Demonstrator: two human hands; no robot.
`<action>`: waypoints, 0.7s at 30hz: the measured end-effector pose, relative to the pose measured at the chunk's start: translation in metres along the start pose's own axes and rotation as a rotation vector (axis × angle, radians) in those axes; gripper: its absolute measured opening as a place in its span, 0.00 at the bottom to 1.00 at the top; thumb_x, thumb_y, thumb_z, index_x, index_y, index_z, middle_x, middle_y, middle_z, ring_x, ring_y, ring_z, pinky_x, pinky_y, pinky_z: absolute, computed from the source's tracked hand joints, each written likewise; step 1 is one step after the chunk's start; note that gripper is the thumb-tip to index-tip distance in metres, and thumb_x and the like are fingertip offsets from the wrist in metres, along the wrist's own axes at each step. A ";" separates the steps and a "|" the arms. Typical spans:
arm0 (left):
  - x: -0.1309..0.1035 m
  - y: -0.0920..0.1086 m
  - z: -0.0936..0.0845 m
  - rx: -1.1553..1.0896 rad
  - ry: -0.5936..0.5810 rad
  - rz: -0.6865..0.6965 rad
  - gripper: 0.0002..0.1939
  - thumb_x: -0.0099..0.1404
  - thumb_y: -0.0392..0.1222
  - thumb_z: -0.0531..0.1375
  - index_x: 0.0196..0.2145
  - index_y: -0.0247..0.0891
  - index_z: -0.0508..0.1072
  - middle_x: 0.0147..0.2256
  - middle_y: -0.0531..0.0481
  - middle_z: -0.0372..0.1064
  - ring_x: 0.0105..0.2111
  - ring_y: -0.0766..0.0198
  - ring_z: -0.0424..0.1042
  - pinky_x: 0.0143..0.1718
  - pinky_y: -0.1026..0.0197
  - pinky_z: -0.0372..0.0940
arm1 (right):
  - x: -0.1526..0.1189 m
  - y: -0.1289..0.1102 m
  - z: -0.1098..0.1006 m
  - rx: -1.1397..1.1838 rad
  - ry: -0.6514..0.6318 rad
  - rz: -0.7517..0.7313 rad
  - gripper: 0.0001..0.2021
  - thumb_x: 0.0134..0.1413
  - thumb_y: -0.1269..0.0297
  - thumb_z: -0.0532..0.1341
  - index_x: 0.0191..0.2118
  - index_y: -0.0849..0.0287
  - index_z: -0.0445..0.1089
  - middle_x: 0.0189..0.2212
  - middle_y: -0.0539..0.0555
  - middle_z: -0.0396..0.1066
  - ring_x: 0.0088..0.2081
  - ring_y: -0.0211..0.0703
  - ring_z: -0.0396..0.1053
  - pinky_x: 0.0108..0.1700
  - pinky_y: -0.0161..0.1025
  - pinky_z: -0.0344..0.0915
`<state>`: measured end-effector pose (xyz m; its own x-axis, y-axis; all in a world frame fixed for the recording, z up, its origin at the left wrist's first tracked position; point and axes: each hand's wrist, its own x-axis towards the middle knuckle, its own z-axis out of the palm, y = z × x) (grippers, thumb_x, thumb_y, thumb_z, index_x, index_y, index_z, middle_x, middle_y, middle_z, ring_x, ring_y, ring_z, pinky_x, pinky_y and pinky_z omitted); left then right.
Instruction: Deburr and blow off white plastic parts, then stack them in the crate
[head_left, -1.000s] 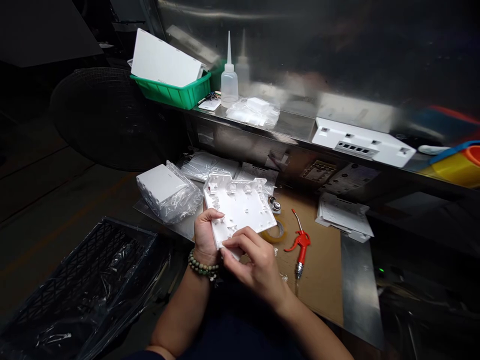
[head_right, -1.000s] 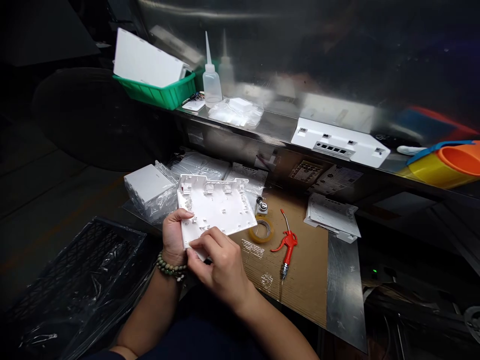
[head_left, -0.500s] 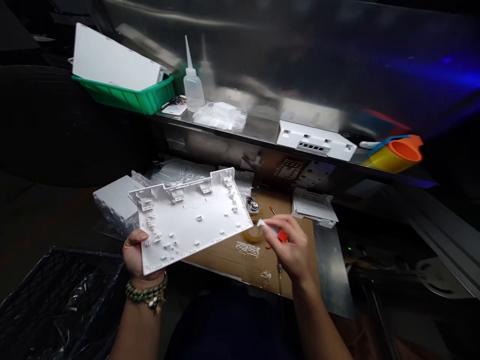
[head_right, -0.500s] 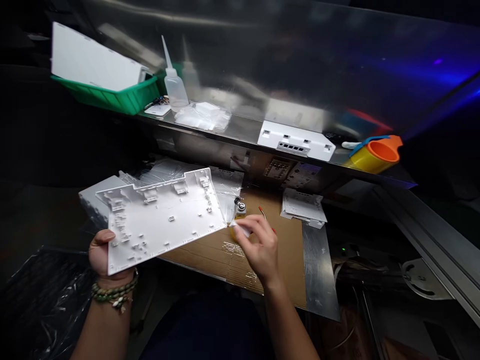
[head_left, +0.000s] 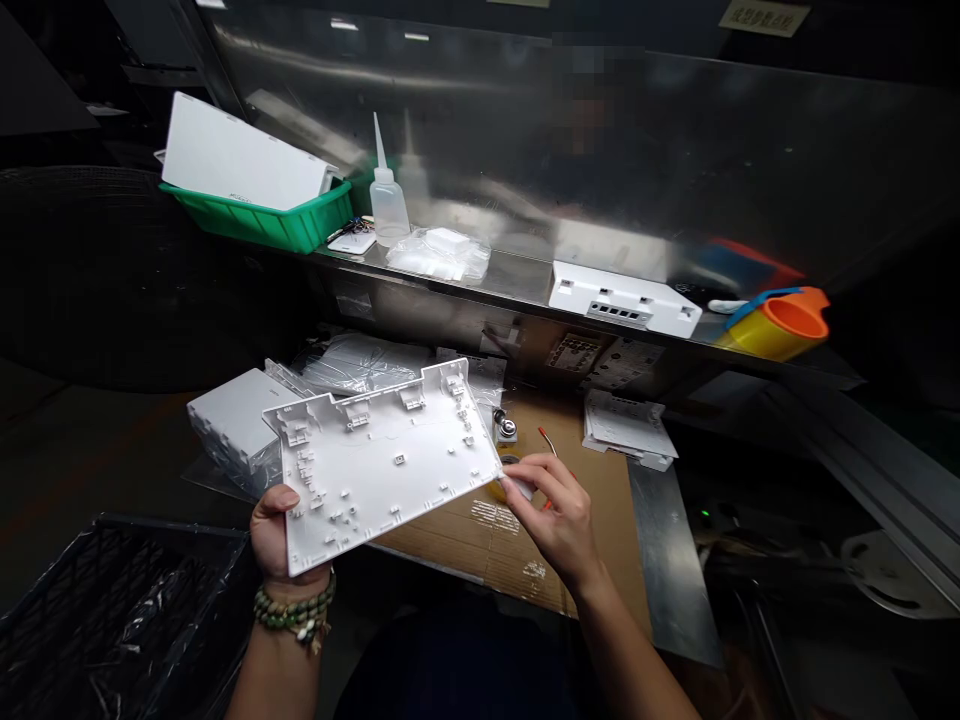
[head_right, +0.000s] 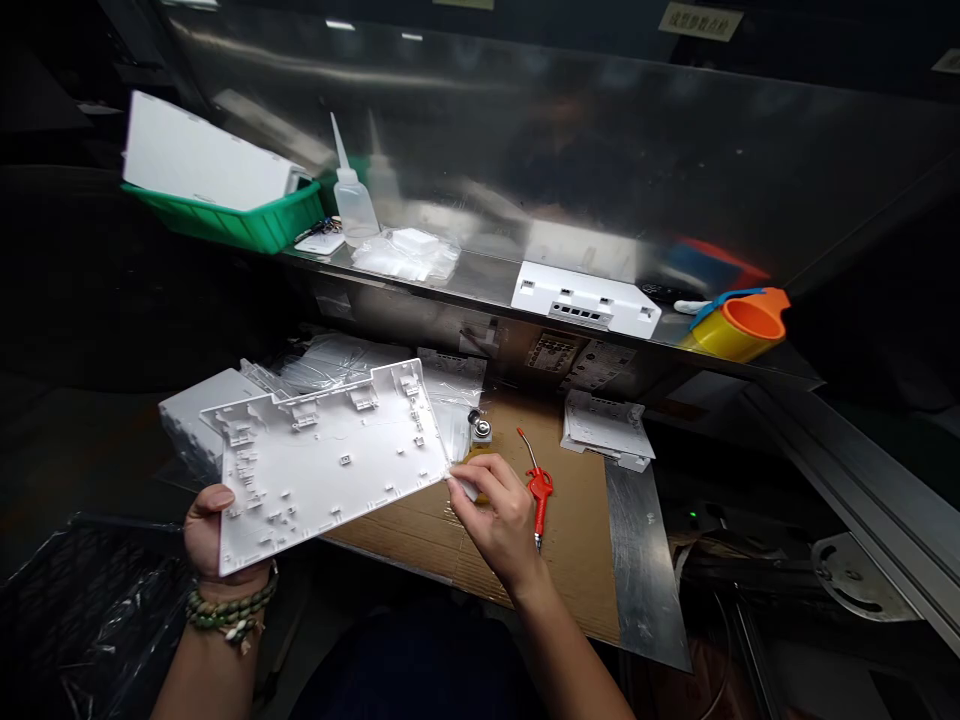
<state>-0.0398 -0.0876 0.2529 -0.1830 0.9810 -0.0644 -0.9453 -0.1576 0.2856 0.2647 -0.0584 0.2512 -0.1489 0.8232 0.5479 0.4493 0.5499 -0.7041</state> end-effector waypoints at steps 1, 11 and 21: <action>-0.001 0.001 -0.002 0.017 0.004 -0.013 0.46 0.51 0.34 0.54 0.70 0.46 0.58 0.61 0.49 0.72 0.60 0.49 0.71 0.68 0.40 0.55 | 0.001 0.006 -0.001 -0.017 -0.014 -0.005 0.05 0.63 0.68 0.65 0.43 0.55 0.78 0.38 0.54 0.74 0.38 0.41 0.73 0.38 0.38 0.70; -0.021 -0.003 -0.010 0.150 0.085 -0.141 0.51 0.46 0.34 0.55 0.70 0.51 0.59 0.58 0.53 0.74 0.61 0.44 0.69 0.64 0.37 0.61 | 0.050 -0.001 -0.015 0.076 0.245 0.077 0.03 0.63 0.66 0.66 0.40 0.54 0.79 0.36 0.52 0.74 0.36 0.40 0.70 0.40 0.39 0.68; -0.029 -0.026 -0.010 0.003 -0.248 -0.357 0.45 0.50 0.35 0.53 0.68 0.43 0.63 0.52 0.49 0.79 0.63 0.43 0.67 0.67 0.32 0.53 | 0.056 0.012 0.010 0.148 0.206 0.138 0.04 0.62 0.64 0.66 0.39 0.55 0.80 0.35 0.52 0.74 0.35 0.39 0.69 0.37 0.38 0.67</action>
<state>-0.0126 -0.1127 0.2374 0.2261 0.9715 0.0715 -0.9366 0.1966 0.2901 0.2533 -0.0040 0.2690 0.0938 0.8542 0.5115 0.3171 0.4614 -0.8286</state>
